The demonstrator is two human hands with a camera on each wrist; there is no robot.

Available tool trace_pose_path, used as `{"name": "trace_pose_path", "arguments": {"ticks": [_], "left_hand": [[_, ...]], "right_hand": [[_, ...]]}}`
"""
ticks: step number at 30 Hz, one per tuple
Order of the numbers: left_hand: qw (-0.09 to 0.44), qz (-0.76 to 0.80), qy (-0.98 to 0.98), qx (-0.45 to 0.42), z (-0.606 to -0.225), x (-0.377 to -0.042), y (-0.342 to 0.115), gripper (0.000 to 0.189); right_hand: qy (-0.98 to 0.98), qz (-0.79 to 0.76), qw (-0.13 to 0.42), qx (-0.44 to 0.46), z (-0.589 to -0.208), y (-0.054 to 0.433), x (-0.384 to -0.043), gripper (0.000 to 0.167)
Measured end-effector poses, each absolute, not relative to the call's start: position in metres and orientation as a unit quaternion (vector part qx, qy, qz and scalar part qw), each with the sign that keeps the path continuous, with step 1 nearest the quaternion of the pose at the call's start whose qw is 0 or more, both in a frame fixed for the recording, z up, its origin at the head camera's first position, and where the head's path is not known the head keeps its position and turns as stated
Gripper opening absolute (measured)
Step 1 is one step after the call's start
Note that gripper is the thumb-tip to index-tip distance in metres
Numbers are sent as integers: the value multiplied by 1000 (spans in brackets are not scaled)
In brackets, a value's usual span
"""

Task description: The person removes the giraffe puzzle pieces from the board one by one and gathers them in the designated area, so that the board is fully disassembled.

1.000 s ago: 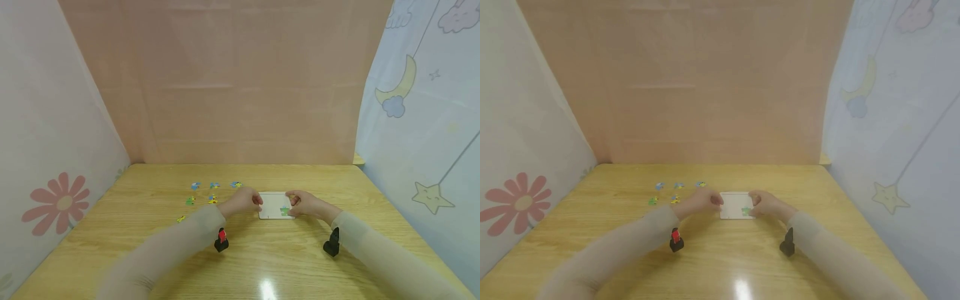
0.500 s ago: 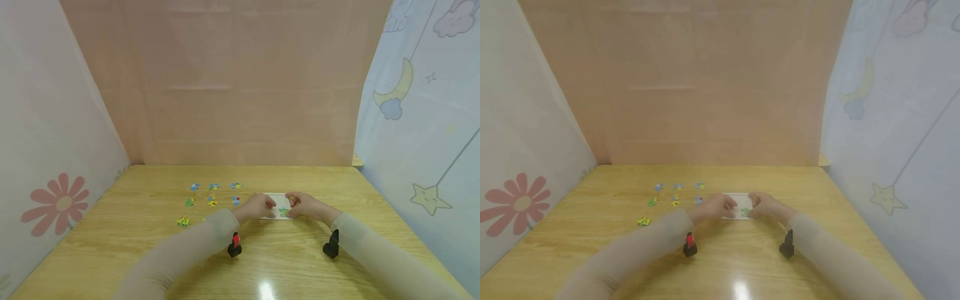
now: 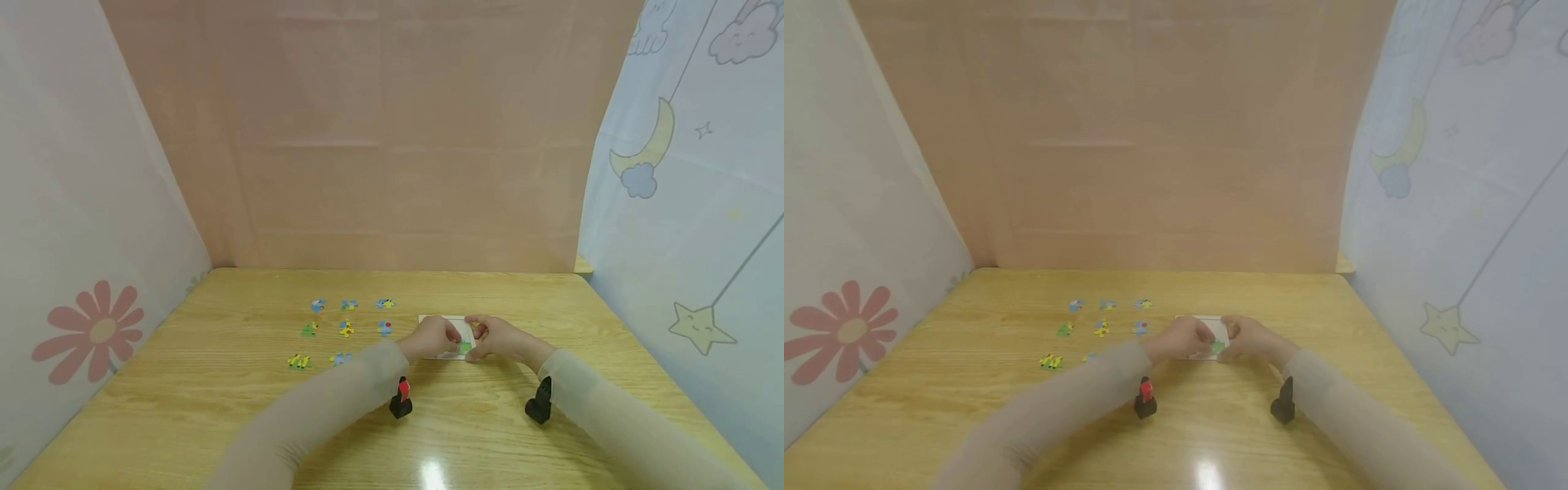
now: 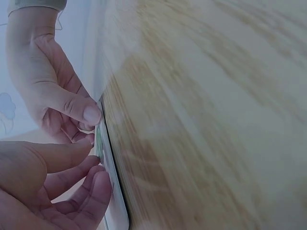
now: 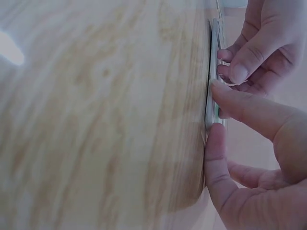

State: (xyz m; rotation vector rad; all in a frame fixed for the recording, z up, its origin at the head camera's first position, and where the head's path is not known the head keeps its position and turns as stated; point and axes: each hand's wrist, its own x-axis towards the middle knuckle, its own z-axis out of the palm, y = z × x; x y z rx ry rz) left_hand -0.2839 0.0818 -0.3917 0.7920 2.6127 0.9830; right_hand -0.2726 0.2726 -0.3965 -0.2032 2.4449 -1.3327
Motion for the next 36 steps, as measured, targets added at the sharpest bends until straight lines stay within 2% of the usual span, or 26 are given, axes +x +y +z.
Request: {"name": "trace_pose_path", "arguments": {"ticks": [9,18,36], "left_hand": [[119,347,901,230,-396,-284,89,5],[97,370,893,235,-395,-281,93,4],[100,434,863,239,-405,-290,87,9]], "right_hand": [[862,-473,171,-69,-398,272,-272,94],[864,-467,173,-69,-395,269,-268,97],[870,-457,173,-60,-392,267,-268,96]]}}
